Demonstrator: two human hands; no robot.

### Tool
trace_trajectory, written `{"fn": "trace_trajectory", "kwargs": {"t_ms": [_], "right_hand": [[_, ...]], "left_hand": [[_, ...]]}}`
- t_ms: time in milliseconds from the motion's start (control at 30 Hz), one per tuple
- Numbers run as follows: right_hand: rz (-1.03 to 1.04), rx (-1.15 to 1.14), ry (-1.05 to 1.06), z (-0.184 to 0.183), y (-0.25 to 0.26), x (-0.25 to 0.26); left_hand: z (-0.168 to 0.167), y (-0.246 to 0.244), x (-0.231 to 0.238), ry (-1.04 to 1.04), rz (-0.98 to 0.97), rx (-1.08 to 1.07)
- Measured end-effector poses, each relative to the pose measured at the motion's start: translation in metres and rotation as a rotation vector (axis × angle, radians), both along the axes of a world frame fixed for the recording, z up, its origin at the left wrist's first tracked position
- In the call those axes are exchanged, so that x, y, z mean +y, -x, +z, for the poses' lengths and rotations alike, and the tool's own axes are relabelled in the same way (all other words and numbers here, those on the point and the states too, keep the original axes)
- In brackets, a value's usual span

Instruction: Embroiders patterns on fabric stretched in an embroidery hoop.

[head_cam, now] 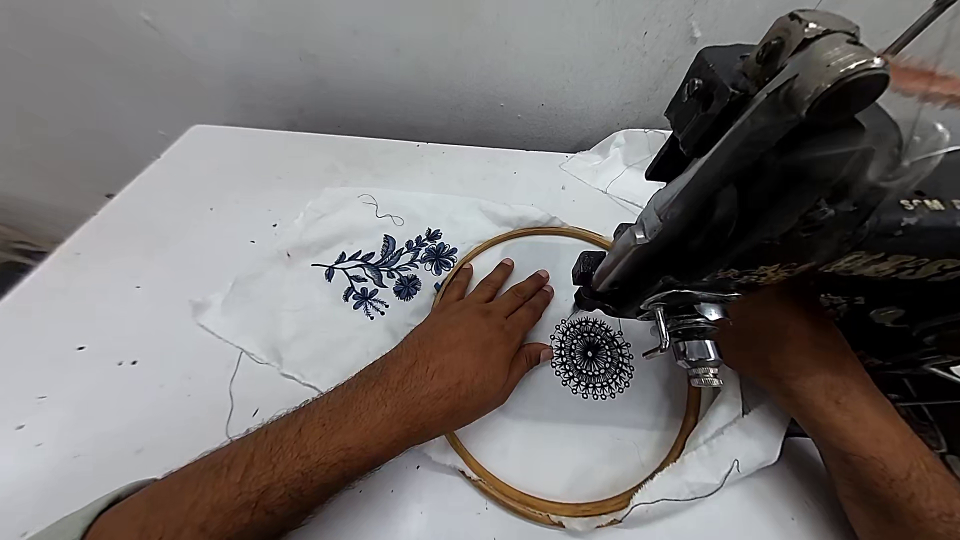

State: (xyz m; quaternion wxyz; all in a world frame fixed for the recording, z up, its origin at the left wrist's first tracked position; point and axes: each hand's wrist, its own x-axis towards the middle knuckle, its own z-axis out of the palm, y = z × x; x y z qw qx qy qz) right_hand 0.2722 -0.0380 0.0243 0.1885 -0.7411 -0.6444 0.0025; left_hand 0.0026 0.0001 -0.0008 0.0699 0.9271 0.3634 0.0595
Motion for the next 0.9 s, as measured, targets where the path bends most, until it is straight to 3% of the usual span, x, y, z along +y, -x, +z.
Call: {"fn": "trace_trajectory", "kwargs": {"t_ms": [900], "right_hand": [[0.034, -0.006, -0.05, -0.0029, 0.0016, -0.0009]], "left_hand": [[0.0015, 0.0031, -0.0003, -0.013, -0.021, 0.002]]}}
